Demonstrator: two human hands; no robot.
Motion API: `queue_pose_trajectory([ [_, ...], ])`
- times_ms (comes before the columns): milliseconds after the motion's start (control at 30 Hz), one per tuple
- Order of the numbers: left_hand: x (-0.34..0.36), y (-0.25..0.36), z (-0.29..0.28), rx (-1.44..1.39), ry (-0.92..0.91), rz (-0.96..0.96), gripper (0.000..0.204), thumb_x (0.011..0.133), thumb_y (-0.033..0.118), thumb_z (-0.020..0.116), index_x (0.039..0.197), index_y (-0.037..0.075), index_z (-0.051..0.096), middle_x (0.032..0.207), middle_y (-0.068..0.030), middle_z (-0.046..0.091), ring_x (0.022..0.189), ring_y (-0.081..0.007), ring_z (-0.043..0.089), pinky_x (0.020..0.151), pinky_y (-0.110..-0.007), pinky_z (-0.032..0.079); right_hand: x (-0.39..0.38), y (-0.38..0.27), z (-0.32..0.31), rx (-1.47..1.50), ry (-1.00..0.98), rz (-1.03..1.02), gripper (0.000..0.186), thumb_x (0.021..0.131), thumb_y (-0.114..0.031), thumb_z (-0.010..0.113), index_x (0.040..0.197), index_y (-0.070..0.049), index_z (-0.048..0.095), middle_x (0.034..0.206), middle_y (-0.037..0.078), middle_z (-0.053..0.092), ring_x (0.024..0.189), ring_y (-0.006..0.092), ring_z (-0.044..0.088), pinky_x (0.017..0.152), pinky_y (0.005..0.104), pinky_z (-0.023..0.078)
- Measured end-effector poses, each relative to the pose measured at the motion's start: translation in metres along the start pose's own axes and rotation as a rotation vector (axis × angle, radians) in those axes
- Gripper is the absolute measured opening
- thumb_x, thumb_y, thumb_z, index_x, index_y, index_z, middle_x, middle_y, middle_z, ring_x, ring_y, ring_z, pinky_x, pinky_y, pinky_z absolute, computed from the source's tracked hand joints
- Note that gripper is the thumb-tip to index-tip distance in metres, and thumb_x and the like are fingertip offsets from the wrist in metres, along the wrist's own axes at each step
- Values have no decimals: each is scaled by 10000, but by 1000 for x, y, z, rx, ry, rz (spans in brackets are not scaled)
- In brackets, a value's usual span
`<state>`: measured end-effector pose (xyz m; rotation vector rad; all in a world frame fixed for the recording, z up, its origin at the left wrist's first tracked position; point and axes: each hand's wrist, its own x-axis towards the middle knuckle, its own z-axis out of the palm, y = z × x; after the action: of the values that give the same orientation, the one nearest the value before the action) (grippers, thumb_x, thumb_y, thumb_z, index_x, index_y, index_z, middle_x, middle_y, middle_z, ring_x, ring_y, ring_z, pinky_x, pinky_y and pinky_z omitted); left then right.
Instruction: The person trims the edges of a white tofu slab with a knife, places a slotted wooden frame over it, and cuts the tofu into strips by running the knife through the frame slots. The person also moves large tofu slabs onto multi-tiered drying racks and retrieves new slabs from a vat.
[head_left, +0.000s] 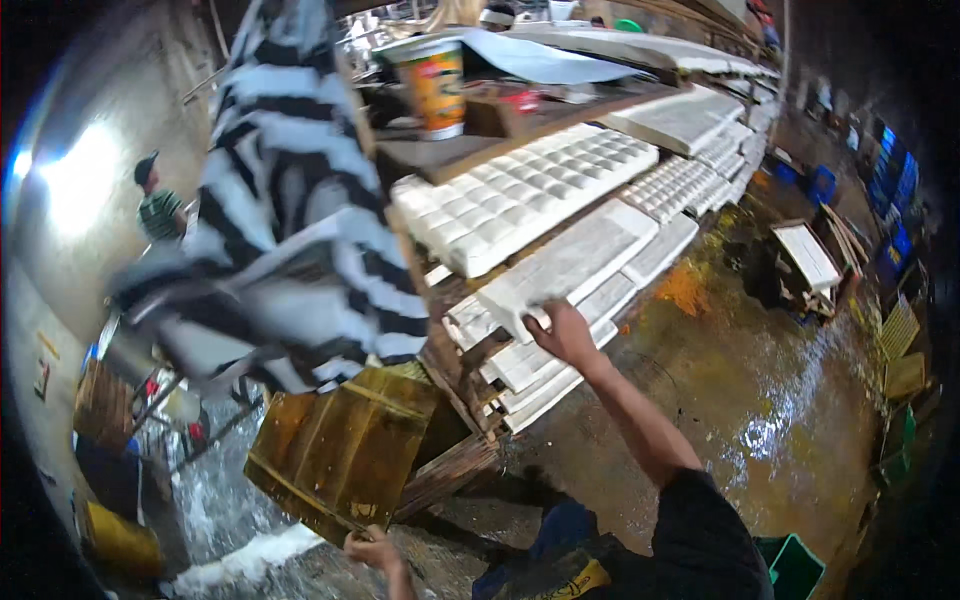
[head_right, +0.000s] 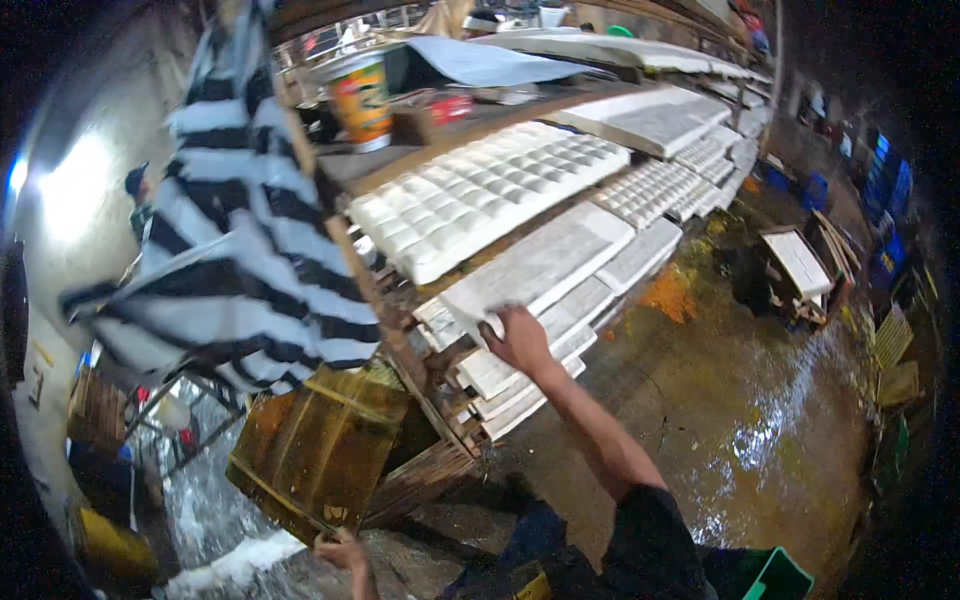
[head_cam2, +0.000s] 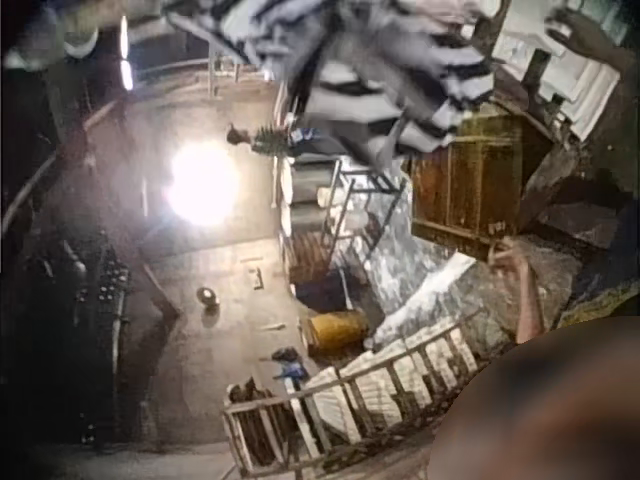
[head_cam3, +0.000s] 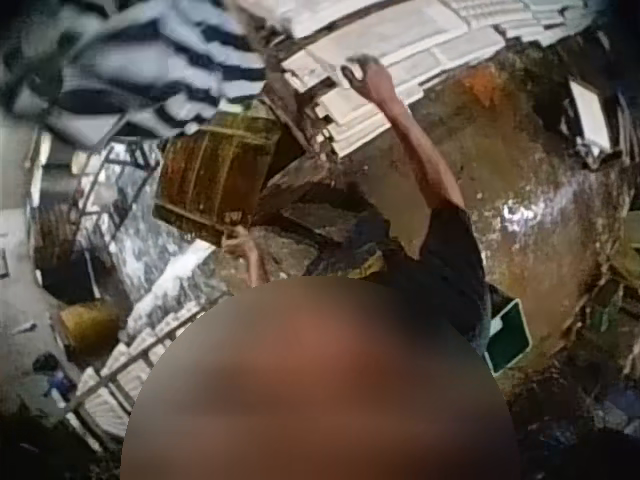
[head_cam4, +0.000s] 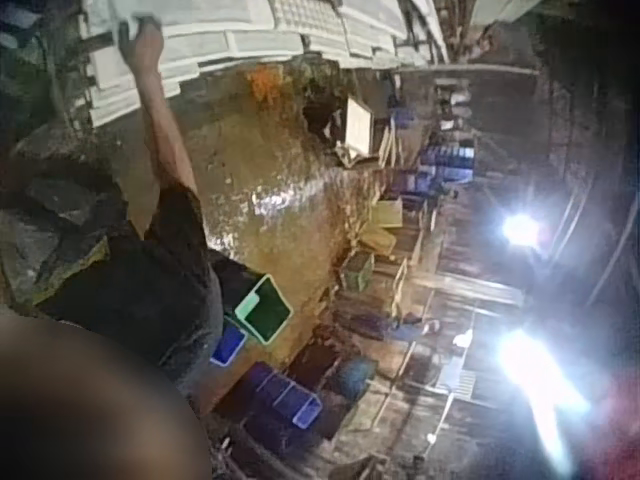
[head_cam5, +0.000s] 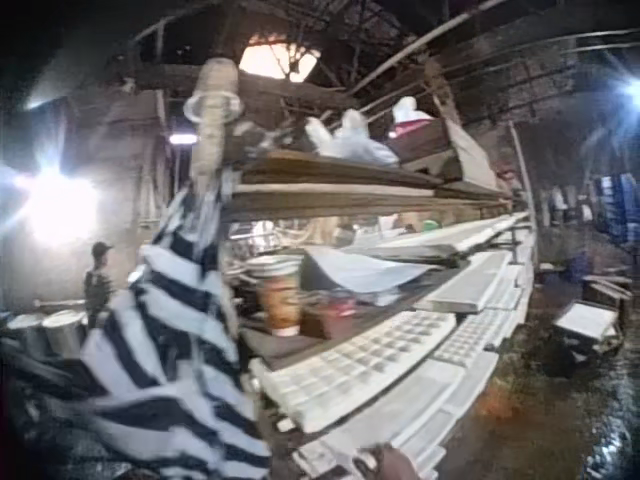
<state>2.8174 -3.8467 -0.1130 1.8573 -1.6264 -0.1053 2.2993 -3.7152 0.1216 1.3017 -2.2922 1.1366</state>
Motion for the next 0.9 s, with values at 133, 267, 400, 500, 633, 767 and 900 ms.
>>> queue_pose_trajectory([
  [133, -66, 224, -46, -817, -873, 250, 376, 898, 117, 632, 1219, 0, 477, 1149, -154, 525, 992, -262, 576, 856, -378, 473, 62, 107, 60, -243, -62, -12, 505, 884, -390, 598, 1264, -59, 560, 1340, 206, 529, 1241, 389, 477, 1028, 516, 378],
  [267, -63, 367, 3, -913, -901, 502, 482, 904, 142, 656, 1317, 18, 443, 1204, -160, 523, 1107, -278, 548, 931, -378, 442, 85, 146, 80, -292, -223, -57, 625, 908, -517, 448, 1313, -48, 524, 1448, 182, 435, 1356, 386, 343, 1047, 598, 277],
  [400, -41, 500, 56, -772, -647, 588, 558, 920, 245, 651, 1343, -34, 416, 1298, -230, 507, 1201, -331, 489, 988, -407, 396, 87, 158, 82, -181, -331, -63, 727, 844, -500, 553, 1405, -50, 451, 1489, 200, 375, 1381, 394, 310, 1059, 604, 258],
  [500, 8, 547, 112, -591, -733, 288, 514, 932, 266, 638, 1307, -47, 478, 1284, -239, 542, 1235, -339, 478, 1019, -401, 371, 156, 226, 63, -65, -98, -92, 796, 787, -506, 621, 1438, -93, 420, 1497, 165, 379, 1390, 394, 293, 1099, 611, 211],
  [633, 22, 581, 170, -701, -871, 187, 499, 930, 254, 641, 1301, -41, 486, 1271, -223, 550, 1216, -323, 487, 1008, -394, 377, 243, 430, 27, -187, -12, 127, 697, 768, -452, 645, 1339, -68, 537, 1354, 181, 536, 1294, 393, 423, 1072, 547, 315],
  [767, 31, 581, 181, -695, -881, 104, 485, 928, 243, 644, 1295, -35, 494, 1259, -207, 558, 1198, -307, 497, 997, -386, 384, 284, 512, 37, -247, -338, 511, 687, 783, -463, 627, 1331, -59, 538, 1323, 196, 549, 1263, 401, 447, 1057, 532, 335],
  [900, 37, 572, 179, -672, -862, 33, 470, 925, 232, 647, 1289, -28, 502, 1246, -191, 565, 1179, -292, 506, 987, -379, 390, 296, 532, 66, -206, -509, 576, 678, 799, -475, 610, 1323, -50, 538, 1292, 211, 562, 1232, 409, 471, 1041, 516, 355],
])
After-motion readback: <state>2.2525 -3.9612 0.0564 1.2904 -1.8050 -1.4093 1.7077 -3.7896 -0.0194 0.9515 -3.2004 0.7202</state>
